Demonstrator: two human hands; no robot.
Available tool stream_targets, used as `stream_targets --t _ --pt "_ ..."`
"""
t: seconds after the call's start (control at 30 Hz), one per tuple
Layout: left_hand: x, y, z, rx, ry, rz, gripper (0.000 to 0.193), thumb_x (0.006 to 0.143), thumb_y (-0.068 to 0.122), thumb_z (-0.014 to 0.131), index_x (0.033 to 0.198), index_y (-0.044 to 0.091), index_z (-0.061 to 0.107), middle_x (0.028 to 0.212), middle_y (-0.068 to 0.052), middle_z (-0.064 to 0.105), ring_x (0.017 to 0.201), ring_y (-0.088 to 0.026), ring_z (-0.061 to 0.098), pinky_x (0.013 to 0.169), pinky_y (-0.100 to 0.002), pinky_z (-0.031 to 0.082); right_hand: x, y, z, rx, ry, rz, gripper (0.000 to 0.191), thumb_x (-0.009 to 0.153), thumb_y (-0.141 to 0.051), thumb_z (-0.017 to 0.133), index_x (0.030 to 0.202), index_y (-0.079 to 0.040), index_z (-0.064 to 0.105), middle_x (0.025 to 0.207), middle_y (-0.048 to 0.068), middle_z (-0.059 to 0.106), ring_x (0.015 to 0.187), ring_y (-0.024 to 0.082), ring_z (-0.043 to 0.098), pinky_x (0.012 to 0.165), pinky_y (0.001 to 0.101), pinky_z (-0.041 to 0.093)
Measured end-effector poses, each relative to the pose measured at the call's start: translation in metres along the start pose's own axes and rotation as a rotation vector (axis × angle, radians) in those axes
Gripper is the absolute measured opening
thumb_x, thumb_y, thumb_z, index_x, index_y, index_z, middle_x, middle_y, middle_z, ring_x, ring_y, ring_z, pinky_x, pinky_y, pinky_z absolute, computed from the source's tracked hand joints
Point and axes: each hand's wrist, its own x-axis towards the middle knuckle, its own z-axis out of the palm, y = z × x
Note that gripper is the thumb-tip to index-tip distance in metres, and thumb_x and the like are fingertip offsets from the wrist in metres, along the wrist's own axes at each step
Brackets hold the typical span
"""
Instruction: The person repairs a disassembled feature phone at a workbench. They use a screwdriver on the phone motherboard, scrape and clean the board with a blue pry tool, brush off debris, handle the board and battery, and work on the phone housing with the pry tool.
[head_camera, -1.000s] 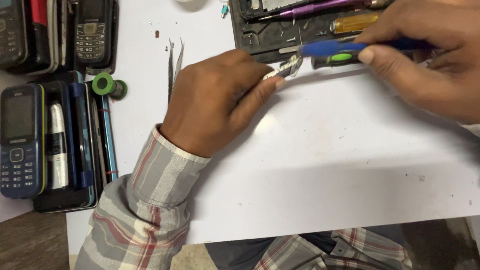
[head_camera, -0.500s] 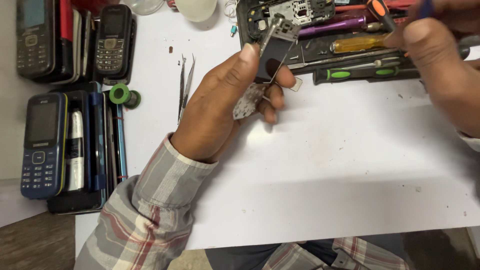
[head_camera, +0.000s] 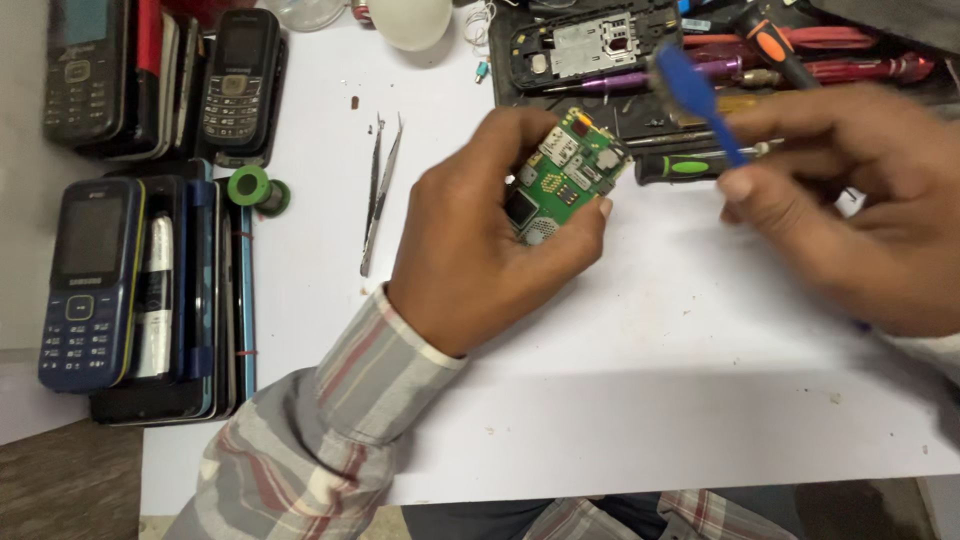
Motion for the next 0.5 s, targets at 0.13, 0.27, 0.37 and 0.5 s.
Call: stream_targets --t 0.13,0.27,0.37,0.5 --pt "0.0009 -0.0005 0.0023 0.133 -0.003 -0.012 0.051 0.093 0.024 0.076 0.136 0.001 0.059 0.108 -0.016 0.076 0.095 -0.025 0.079 0.081 -0.035 0.062 -0.0033 -0.0126 0.0025 -0.039 -0.105 0.138 0.033 0.098 -0.015 0.068 0.122 0.006 0.062 0.087 0.013 0.076 0.082 0.018 0.078 0.069 0.03 0.063" --pt "0.0016 -0.0019 0.0037 0.212 0.038 0.015 0.054 0.091 0.025 0.078 0.136 0.002 0.059 0.111 -0.016 0.075 0.096 -0.029 0.077 0.082 -0.038 0.061 -0.0033 -0.0127 0.0021 -0.11 -0.132 0.185 0.028 0.096 -0.016 0.07 0.115 0.004 0.067 0.08 0.013 0.077 0.078 0.017 0.079 0.065 0.0291 0.064" --pt "0.0032 -0.0026 0.0043 0.248 0.025 0.021 0.054 0.088 0.026 0.08 0.132 0.002 0.061 0.109 -0.016 0.075 0.093 -0.03 0.076 0.081 -0.039 0.061 -0.0029 -0.0119 0.0017 -0.157 -0.153 0.225 0.028 0.093 -0.018 0.072 0.112 0.002 0.07 0.077 0.012 0.075 0.072 0.017 0.079 0.061 0.0296 0.062" --pt "0.0017 -0.0013 0.0059 0.27 -0.008 0.0 0.05 0.087 0.027 0.079 0.129 0.002 0.065 0.106 -0.017 0.075 0.091 -0.032 0.076 0.079 -0.039 0.061 -0.0003 -0.0102 0.0032 -0.137 -0.205 0.071 0.024 0.093 -0.019 0.072 0.107 0.0 0.072 0.078 0.008 0.077 0.07 0.014 0.073 0.058 0.0252 0.061"
